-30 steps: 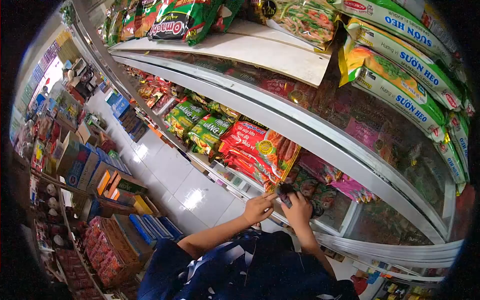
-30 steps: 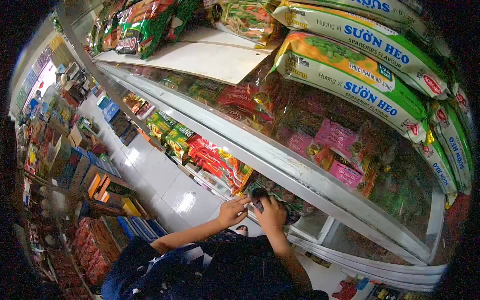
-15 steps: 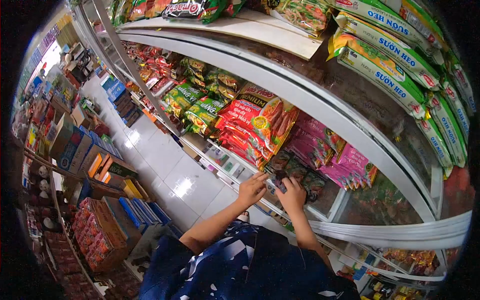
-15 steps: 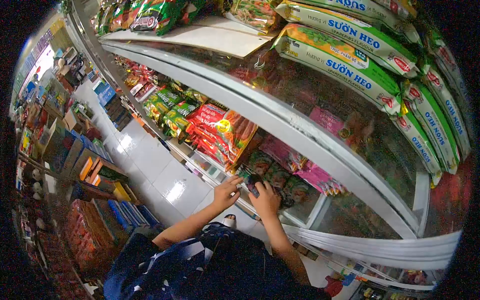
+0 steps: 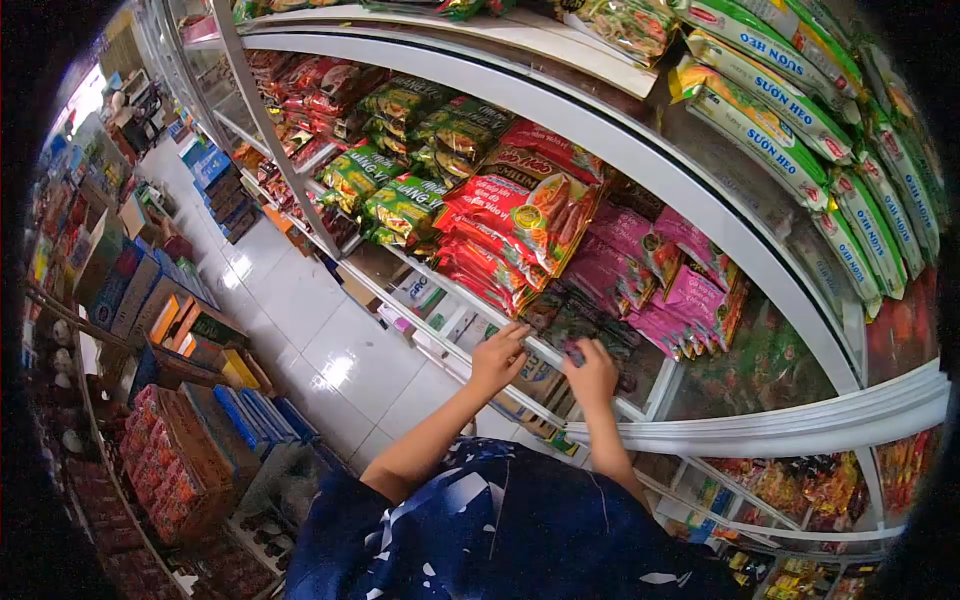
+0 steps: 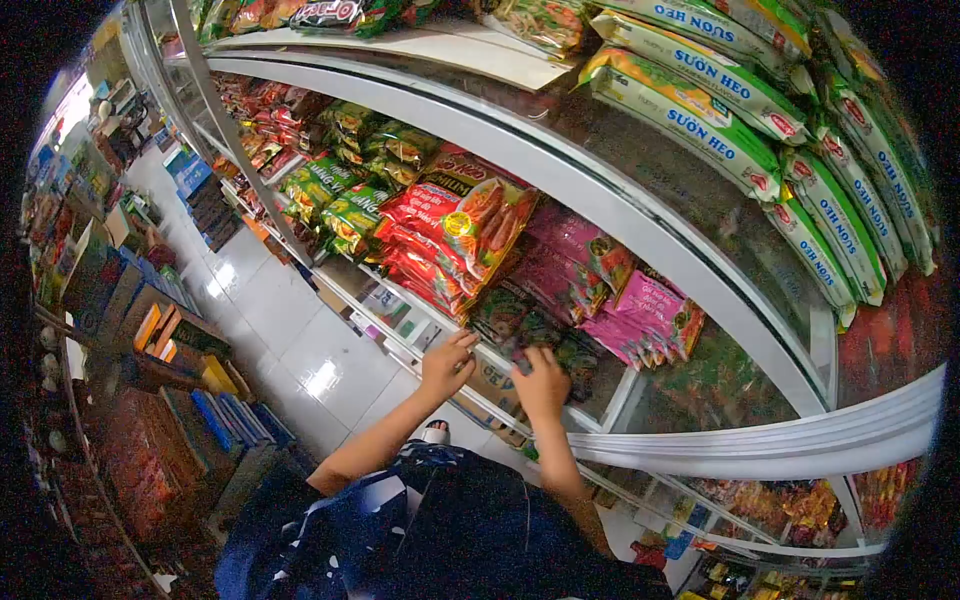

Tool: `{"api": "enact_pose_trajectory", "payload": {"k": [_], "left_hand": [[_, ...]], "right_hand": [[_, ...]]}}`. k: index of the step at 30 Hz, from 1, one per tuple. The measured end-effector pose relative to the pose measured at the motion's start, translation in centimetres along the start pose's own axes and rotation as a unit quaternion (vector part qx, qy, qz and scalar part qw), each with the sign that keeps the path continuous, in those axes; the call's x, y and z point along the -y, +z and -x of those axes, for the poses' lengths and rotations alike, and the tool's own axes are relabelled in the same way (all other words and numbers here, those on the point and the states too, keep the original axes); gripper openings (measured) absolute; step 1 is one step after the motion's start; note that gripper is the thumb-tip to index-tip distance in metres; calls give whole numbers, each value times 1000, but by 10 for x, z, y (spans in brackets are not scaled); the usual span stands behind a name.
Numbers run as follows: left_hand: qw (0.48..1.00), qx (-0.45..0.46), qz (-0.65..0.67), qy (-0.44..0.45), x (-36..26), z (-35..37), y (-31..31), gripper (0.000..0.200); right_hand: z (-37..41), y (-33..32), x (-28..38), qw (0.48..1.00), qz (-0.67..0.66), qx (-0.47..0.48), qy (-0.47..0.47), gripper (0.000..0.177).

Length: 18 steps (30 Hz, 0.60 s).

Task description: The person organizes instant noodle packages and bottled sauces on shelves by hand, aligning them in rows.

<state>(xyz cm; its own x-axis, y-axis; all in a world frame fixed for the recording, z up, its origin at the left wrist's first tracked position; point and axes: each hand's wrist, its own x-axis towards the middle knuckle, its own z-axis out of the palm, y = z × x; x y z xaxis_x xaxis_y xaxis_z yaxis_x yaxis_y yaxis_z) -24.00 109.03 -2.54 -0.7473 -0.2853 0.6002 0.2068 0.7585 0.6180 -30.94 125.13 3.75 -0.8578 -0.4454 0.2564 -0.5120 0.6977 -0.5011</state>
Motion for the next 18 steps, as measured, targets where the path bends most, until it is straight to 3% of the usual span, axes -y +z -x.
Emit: {"api": "enact_pose_trajectory", "payload": {"k": [5, 9, 13, 15, 18], "left_hand": [[999, 4, 2, 33, 2, -2, -5, 9], [999, 15, 29, 23, 4, 0, -5, 12], [999, 29, 24, 26, 4, 2, -5, 12], [998, 23, 44, 34, 11, 1, -3, 11], [995, 64, 40, 59, 15, -1, -9, 10]], "right_hand": [[-15, 21, 8, 996, 47, -75, 14, 26], [-54, 39, 18, 990, 134, -4, 38, 32], [-39, 39, 16, 994, 103, -30, 31, 30], [-9, 22, 18, 997, 33, -49, -44, 28], [12, 4, -6, 998, 48, -36, 2, 25]]}}
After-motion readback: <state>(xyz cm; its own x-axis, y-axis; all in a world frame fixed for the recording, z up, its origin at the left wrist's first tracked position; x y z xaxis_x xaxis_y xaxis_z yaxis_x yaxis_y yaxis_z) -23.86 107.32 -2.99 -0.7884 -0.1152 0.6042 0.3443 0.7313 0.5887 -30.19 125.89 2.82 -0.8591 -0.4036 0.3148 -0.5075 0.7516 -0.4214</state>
